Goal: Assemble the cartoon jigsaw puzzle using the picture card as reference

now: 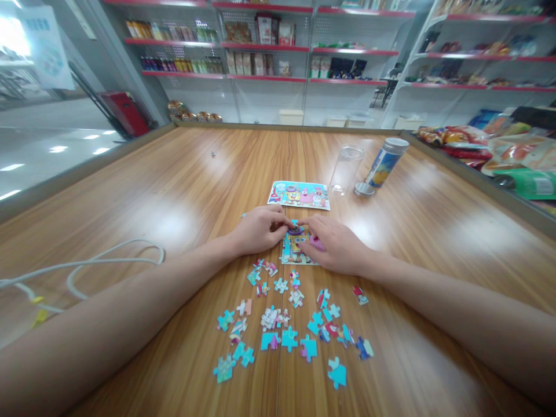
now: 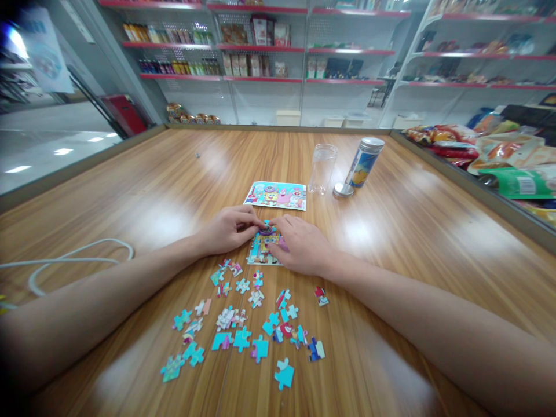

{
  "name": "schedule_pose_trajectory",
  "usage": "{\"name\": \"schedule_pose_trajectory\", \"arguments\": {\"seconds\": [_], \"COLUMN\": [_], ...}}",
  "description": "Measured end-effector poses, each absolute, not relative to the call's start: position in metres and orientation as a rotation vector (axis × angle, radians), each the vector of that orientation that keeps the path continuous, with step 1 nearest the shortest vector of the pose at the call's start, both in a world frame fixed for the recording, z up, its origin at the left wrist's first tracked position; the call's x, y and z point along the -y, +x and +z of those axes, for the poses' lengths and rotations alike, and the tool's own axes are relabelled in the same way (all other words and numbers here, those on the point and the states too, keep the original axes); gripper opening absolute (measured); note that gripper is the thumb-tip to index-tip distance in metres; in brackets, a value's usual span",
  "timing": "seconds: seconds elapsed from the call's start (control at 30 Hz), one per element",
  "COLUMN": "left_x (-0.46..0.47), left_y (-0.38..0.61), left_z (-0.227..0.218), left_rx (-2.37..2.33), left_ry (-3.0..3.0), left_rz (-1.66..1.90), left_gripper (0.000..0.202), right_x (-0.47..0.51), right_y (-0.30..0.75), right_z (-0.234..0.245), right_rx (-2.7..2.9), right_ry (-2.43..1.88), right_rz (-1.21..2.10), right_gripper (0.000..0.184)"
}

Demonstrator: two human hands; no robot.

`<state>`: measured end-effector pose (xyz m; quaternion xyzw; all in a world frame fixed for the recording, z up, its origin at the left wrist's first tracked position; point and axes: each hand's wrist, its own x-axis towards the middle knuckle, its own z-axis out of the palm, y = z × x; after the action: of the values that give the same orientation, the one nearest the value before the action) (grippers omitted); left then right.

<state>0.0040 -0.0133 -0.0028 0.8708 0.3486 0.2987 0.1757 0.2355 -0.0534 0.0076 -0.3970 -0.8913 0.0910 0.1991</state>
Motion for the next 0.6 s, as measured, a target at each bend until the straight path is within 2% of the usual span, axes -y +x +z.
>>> {"name": "schedule_pose_trajectory", "arguments": {"seconds": [0.37,0.5,0.6], "left_x": [0.0140,0.0144,0.0141], "left_y": [0.0052,0.0057,0.0055], "left_z": [-0.0023,-0.0017,-0.0017], "left_rx": [-0.992,-0.997,-1.002], "left_ry": [2.515,2.514,2.516], "left_rz": [0.845,0.848,0.841], "left_gripper": [0.019,0.019,0.019], "right_x": [0.0527,0.0536,0.0609], "right_y": [0.2345,0.2367,0.2371], "right_z": [0.0088,0.0080,0.0104], "right_rx": [2.473,2.351,2.344], "right_ry": [-1.099,-0.967,-0.654], "right_rz": [0.268,0.361,0.371], "right_gripper": [0.038,0.025,0.013]}}
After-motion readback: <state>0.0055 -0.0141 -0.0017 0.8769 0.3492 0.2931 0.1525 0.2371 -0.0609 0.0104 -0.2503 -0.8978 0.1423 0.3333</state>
